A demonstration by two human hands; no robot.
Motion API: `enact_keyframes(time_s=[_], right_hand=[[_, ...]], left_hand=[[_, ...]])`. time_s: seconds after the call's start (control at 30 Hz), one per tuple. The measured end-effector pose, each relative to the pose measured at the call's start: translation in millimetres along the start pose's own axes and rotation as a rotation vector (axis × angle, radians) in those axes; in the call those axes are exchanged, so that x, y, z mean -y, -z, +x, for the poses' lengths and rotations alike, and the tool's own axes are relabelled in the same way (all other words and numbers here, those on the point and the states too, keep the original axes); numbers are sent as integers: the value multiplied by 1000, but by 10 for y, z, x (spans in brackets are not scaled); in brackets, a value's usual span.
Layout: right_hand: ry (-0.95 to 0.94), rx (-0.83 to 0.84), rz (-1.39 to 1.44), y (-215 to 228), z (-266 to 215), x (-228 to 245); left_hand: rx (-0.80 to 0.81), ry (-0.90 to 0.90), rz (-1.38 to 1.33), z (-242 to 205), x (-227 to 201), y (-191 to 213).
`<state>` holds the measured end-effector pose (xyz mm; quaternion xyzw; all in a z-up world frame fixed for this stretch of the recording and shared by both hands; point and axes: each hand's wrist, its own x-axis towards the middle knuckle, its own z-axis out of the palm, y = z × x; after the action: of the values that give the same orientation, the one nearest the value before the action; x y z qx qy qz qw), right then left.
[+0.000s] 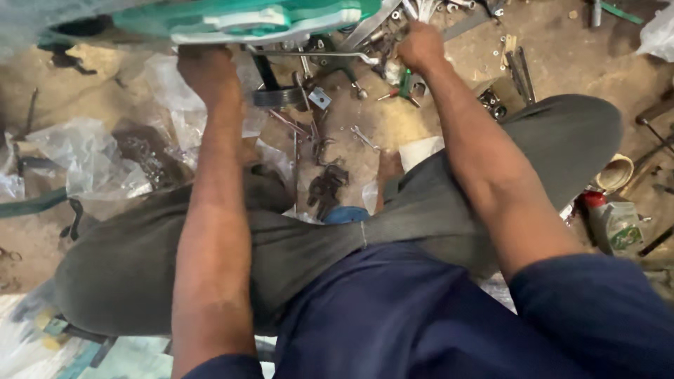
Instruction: The person sits on the floor and works on the rear wheel area of a green scooter. They use a screwdriver and wrench to tighten bolts and adjust components near the wheel hub and chain guard. The person frequently repositions the scooter to access different parts.
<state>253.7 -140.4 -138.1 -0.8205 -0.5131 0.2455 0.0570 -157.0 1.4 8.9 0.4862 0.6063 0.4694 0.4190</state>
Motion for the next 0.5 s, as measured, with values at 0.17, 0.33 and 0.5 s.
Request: enact_keyframes(time_s=[0.17,0.33,0.5], right_hand=[[-229,-47,106,-101,-402,-146],[-355,-105,201,-13,-536,120],[-449,86,625,-48,-568,394]], left_hand=[[73,-386,480,138,221,-4],[-15,-208,335,118,246,-123],[-106,-29,269,163,317,-136]])
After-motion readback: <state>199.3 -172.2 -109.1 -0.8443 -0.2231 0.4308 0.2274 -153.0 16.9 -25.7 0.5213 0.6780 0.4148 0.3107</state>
